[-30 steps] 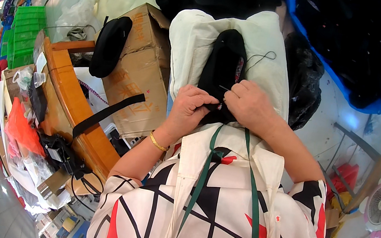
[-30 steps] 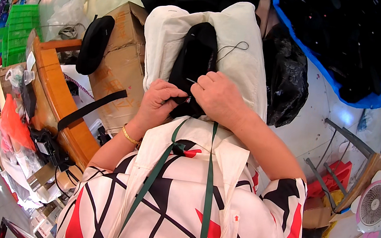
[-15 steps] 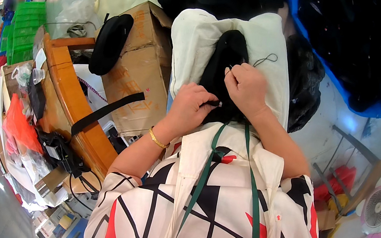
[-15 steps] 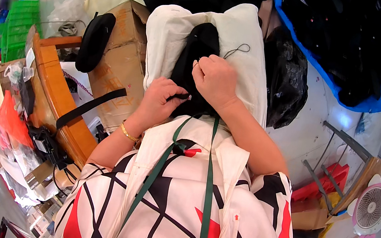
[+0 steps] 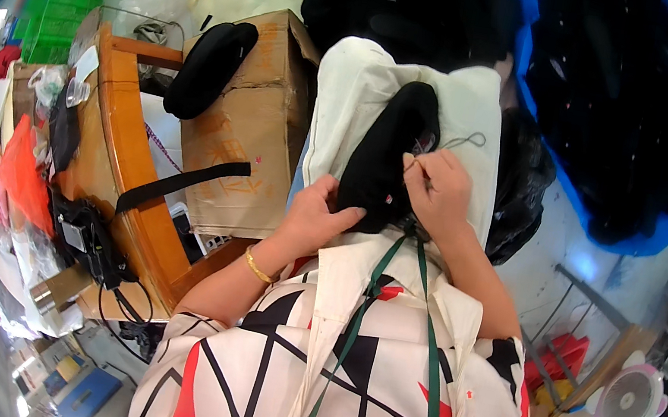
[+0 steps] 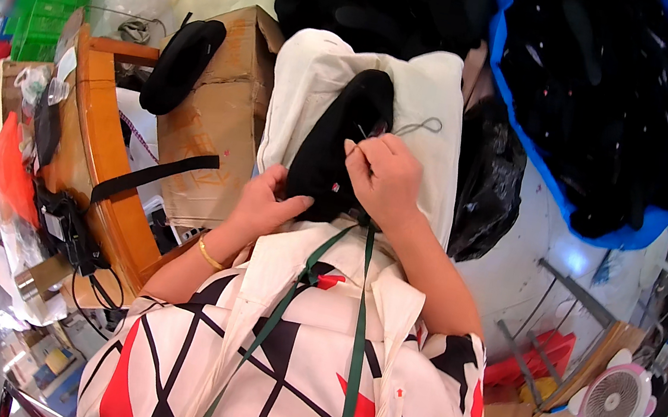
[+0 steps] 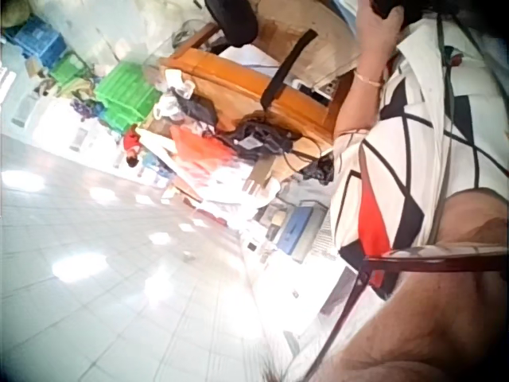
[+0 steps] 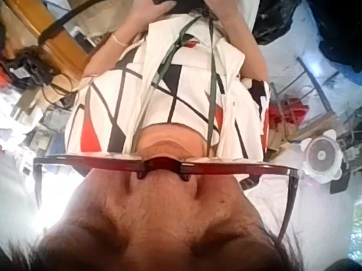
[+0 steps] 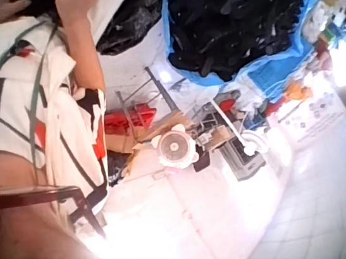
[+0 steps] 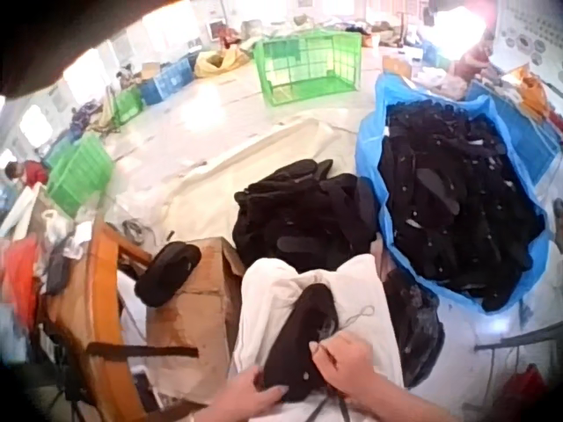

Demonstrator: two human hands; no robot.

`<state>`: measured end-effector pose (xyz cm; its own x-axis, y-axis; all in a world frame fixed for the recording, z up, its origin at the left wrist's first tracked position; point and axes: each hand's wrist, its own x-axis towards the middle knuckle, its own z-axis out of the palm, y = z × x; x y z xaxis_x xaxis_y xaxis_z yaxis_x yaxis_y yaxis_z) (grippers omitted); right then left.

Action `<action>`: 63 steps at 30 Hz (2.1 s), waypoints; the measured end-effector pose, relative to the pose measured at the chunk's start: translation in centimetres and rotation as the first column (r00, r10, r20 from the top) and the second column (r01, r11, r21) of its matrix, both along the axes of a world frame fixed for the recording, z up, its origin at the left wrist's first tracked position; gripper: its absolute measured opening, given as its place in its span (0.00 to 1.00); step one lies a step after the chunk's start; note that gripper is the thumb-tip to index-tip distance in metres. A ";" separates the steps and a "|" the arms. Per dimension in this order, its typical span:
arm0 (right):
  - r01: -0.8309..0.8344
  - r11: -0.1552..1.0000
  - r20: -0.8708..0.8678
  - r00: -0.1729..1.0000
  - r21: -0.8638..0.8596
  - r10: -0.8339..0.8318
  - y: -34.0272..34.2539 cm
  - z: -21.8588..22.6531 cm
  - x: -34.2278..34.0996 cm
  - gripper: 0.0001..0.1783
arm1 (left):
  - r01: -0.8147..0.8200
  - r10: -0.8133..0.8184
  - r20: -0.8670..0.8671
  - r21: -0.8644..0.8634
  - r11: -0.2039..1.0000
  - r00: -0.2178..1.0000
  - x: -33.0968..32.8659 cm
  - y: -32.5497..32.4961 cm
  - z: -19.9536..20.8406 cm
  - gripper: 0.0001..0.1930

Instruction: The person sits on the floor in a workshop environment and hand-sews a black shoe sole using a needle and thread. They repeatedly insert the needle into the sole and pull the thread through to stitch the material, working on the shoe resting on their lap.

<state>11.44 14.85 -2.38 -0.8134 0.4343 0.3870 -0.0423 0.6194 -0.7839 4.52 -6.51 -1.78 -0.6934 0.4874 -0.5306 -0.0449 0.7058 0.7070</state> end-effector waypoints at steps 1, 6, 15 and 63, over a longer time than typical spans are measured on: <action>0.001 0.997 -0.005 1.000 0.081 -0.001 0.6 0.7 0.2 0.10 | -0.049 0.053 -0.078 0.054 0.997 0.996 -0.5 -0.1 0.2 0.19; 0.029 0.937 -0.019 1.000 0.348 -0.024 4.9 3.9 1.4 0.08 | -0.180 0.272 -0.167 0.424 0.888 0.948 -7.3 -0.3 4.1 0.13; 0.005 0.958 0.260 0.962 0.286 -0.083 9.0 4.6 4.3 0.07 | 0.328 -0.342 -0.045 0.427 0.843 0.939 -16.0 3.5 4.0 0.13; -0.071 0.970 0.042 0.996 -0.234 0.083 -0.9 3.4 -8.3 0.10 | 0.149 -0.141 -0.802 -0.066 0.987 0.580 -5.6 2.6 3.2 0.22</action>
